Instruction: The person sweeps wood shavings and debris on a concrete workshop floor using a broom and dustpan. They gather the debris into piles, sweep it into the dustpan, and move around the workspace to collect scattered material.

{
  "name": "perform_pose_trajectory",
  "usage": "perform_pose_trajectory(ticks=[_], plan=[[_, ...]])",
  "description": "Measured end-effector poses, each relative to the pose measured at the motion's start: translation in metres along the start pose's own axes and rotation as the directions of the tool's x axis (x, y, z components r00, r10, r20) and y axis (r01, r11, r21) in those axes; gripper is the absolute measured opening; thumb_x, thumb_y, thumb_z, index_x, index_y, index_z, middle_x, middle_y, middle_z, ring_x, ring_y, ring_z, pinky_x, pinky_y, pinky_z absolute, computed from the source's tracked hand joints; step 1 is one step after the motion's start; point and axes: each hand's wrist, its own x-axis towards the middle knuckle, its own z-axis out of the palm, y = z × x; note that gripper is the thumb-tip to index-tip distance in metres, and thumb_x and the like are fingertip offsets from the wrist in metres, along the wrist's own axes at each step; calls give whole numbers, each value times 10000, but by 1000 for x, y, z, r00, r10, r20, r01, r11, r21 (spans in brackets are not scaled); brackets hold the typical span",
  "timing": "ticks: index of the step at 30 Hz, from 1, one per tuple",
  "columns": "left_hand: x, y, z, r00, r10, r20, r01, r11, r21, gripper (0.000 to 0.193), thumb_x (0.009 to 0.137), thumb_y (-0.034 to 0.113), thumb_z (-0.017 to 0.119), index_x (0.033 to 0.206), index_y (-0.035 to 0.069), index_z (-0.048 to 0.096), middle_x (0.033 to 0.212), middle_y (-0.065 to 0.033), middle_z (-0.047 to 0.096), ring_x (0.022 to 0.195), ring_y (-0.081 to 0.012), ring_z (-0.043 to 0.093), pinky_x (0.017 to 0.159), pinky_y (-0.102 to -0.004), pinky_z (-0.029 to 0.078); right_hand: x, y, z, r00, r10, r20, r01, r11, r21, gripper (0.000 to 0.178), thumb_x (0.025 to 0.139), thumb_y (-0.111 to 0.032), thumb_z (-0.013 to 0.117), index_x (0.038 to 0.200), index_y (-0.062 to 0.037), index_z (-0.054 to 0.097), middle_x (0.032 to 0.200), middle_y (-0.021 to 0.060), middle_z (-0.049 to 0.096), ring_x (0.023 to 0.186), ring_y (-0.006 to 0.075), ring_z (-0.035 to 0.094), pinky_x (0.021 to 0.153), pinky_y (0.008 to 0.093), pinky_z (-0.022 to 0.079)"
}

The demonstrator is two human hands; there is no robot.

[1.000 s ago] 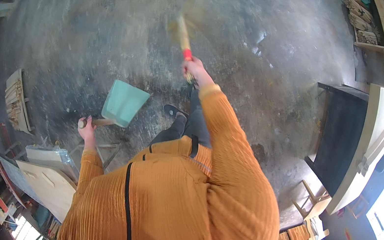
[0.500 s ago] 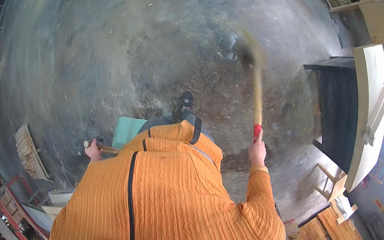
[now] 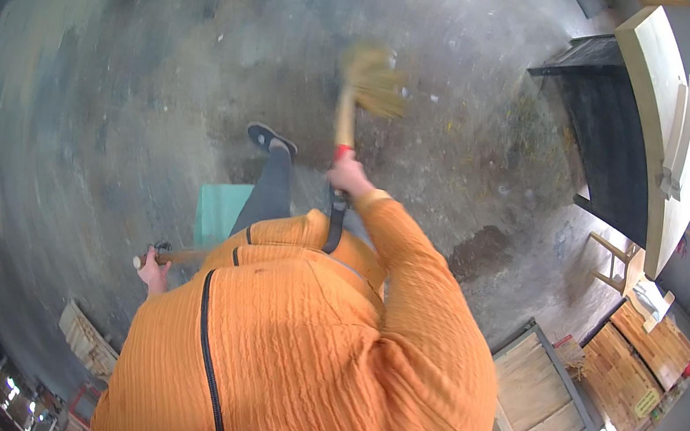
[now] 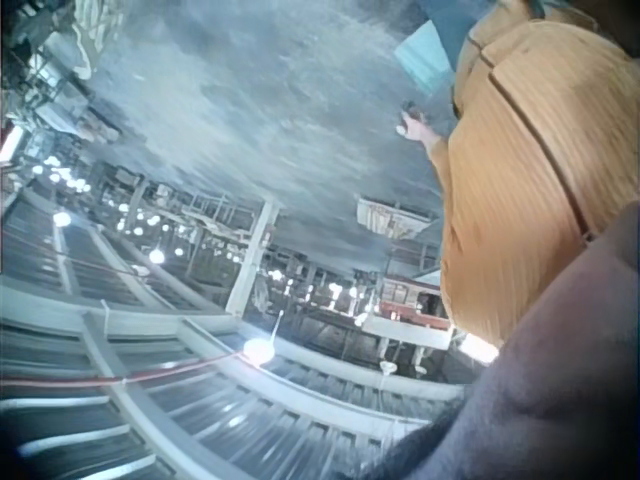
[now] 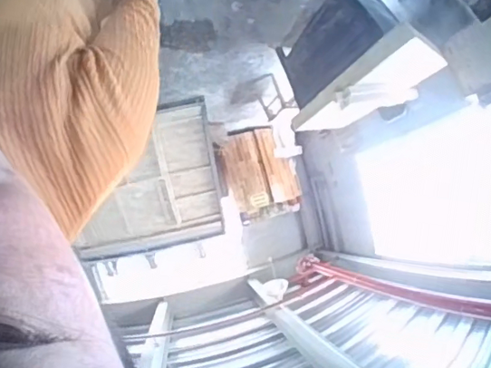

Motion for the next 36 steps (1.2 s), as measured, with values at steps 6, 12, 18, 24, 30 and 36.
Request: perform_pose_trajectory(ticks=[6, 12, 18, 24, 30, 36], plan=[[65, 94, 48, 988, 115, 105, -118, 993, 21, 335, 728, 159, 683, 1000, 64, 513, 933, -79, 553, 804, -194, 555, 554, -341, 506, 65, -205, -32, 882, -465, 78, 471, 877, -100, 531, 726, -131, 505, 1225, -57, 342, 957, 214, 589, 913, 374, 561, 759, 424, 452], [106, 167, 86, 980, 132, 148, -134, 991, -2, 337, 732, 150, 675, 1009, 60, 507, 989, -75, 547, 896, -206, 536, 636, -377, 488, 42, -183, -101, 923, -376, -80, 314, 858, -406, 550, 752, -111, 494, 1270, -212, 338, 992, 145, 577, 913, 330, 574, 727, 425, 471], [101, 213, 150, 956, 202, 213, -205, 979, -6, 326, 723, 130, 672, 1001, 51, 521, 984, -74, 547, 901, -208, 529, 672, -380, 478, -10, -69, -148, 862, -152, -483, -47, 925, -376, 592, 751, -111, 505, 1293, -202, 287, 1027, 147, 548, 872, 336, 580, 699, 429, 477], [66, 250, 208, 923, 269, 276, -285, 958, 20, 324, 718, 146, 677, 983, 49, 518, 960, -93, 546, 870, -203, 529, 644, -362, 481, 10, 0, -231, 728, 273, -629, -407, 910, -77, 661, 760, -114, 461, 1356, -190, 185, 989, 184, 571, 841, 343, 597, 732, 445, 470], [-23, 284, 274, 937, 307, 167, -323, 943, 81, 320, 722, 145, 670, 983, 60, 506, 927, -84, 556, 802, -189, 542, 580, -333, 491, 158, 67, -374, 595, 569, -567, -394, 822, 411, 534, 731, -160, 511, 1228, -38, 359, 944, 213, 599, 863, 334, 599, 746, 400, 471], [-84, 302, 342, 953, 206, 224, -239, 962, 133, 321, 734, 121, 650, 998, 77, 474, 932, -64, 547, 795, -172, 547, 570, -335, 502, 294, 60, -488, 773, 518, -367, -420, 851, 315, 338, 756, -175, 505, 1020, 34, 530, 1015, 234, 576, 979, 333, 559, 796, 400, 464]])
